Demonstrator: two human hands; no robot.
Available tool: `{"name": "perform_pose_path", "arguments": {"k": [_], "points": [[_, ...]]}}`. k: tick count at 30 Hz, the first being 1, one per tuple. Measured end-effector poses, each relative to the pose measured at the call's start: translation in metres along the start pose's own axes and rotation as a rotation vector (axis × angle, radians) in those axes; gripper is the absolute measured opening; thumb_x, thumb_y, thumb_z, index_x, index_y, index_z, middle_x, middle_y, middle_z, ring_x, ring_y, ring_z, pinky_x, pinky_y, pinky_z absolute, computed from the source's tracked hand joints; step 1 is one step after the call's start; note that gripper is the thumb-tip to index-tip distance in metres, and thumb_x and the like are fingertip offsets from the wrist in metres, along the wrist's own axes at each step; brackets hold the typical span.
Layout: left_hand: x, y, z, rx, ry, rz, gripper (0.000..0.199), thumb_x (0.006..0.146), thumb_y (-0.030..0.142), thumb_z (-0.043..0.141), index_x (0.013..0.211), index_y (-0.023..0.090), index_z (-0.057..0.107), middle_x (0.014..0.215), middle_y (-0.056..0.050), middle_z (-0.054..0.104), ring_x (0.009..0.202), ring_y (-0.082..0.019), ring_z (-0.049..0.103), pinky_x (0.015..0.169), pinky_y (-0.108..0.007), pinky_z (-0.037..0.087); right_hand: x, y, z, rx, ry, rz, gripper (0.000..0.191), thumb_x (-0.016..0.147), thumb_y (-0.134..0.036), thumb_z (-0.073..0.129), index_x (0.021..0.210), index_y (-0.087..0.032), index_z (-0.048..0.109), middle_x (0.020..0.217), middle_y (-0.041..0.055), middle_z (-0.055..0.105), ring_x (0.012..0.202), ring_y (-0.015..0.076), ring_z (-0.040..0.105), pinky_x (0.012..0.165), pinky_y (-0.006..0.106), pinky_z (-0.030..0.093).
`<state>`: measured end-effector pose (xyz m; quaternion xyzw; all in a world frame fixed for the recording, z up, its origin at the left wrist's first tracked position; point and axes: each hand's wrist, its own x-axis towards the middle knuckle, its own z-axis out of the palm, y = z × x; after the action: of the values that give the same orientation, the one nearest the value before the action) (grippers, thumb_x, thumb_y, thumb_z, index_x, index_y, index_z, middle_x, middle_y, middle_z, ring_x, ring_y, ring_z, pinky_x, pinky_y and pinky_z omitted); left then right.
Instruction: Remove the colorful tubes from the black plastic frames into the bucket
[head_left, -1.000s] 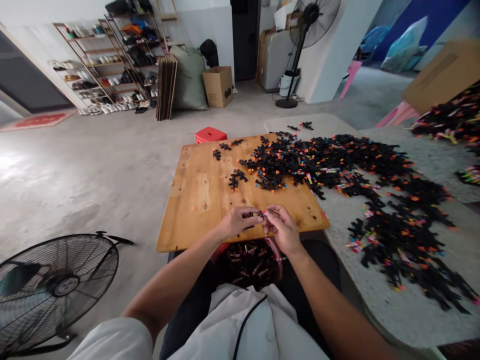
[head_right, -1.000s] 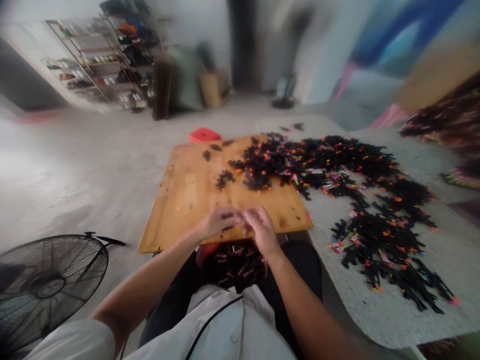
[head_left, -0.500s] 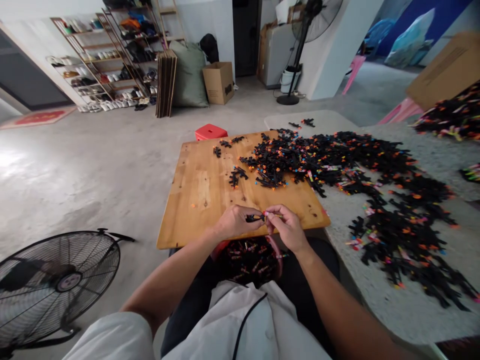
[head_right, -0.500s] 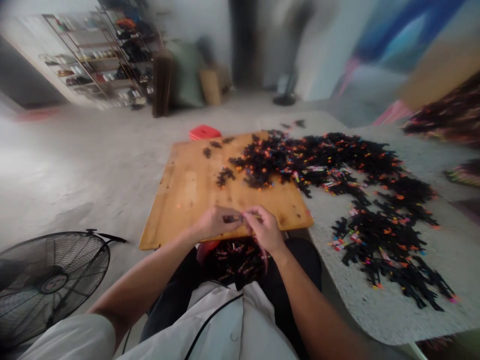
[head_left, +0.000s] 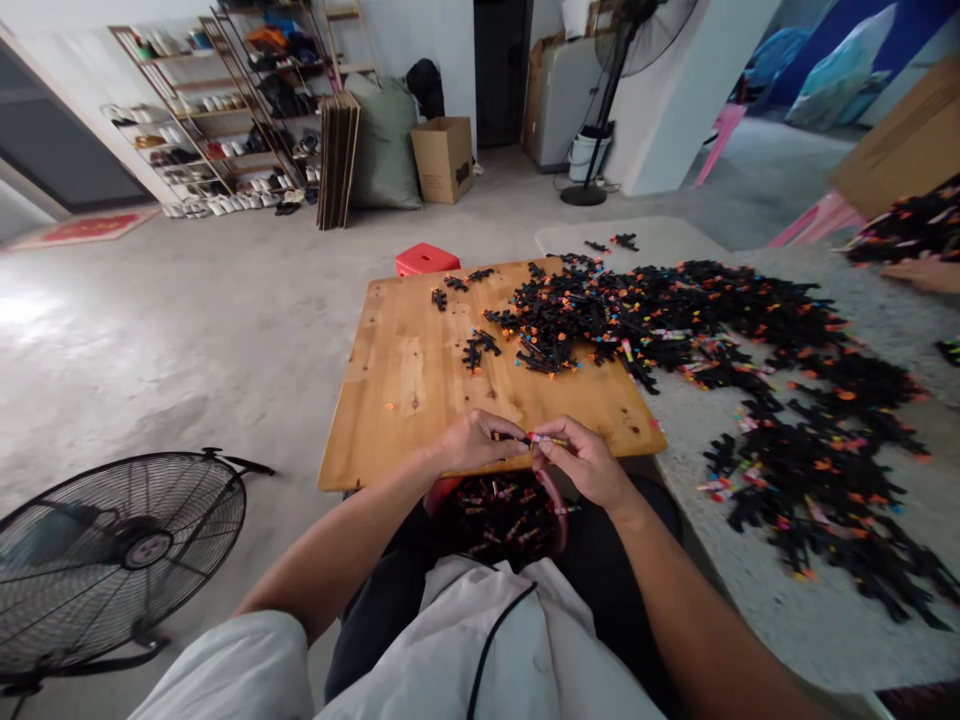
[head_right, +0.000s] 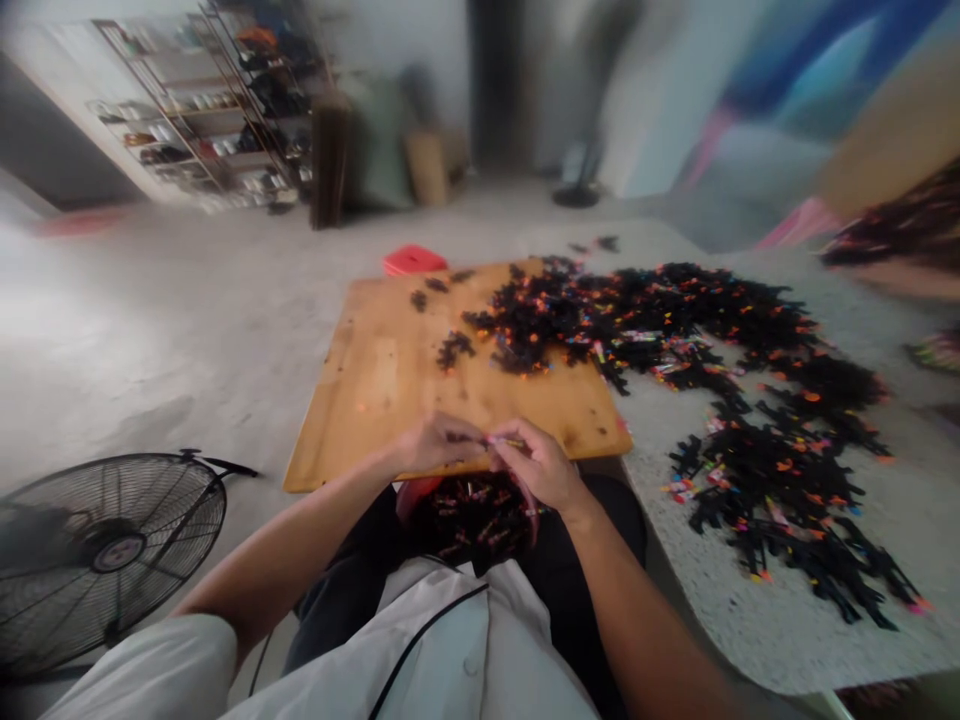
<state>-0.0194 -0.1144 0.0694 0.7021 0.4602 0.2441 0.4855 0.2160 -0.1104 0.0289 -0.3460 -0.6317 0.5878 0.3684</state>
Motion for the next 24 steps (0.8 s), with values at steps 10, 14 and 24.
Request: {"name": "perform_pose_path", "arguments": {"k": [10,14,24], "points": [[0.005,0.012,0.003,-0.015,0.01,-0.017,0.031,0.088,0.038,0.07,0.104,0.015,0.083,0.079,-0.003,0.075,0.068,-0.013,0.062,0.06,-0.019,0.045,0.0,0.007,0.012,0.44,0.089,0.137,0.031,0.085,-0.046,0.08,0.099,-0.022,0.066,0.073,-0.0014,0.071,0.055,0.0153,0.066,0.055,0.03,0.055],[0.006,0.01,0.003,-0.088,-0.031,-0.084,0.034,0.086,0.04,0.072,0.102,0.012,0.083,0.078,-0.004,0.074,0.062,-0.011,0.058,0.055,-0.019,0.043,0.0,0.008,0.013,0.471,0.092,0.163,0.031,0.084,-0.046,0.08,0.097,-0.022,0.066,0.07,-0.0019,0.07,0.052,0.0145,0.065,0.052,0.028,0.053],[0.006,0.009,0.003,-0.393,-0.105,-0.316,0.033,0.072,0.042,0.085,0.091,0.015,0.084,0.072,-0.003,0.073,0.061,-0.013,0.061,0.052,-0.022,0.049,-0.009,-0.015,0.005,0.059,0.027,0.08,0.025,0.095,-0.046,0.069,0.102,-0.022,0.068,0.08,0.0021,0.073,0.065,0.0189,0.072,0.063,0.032,0.057]]}}
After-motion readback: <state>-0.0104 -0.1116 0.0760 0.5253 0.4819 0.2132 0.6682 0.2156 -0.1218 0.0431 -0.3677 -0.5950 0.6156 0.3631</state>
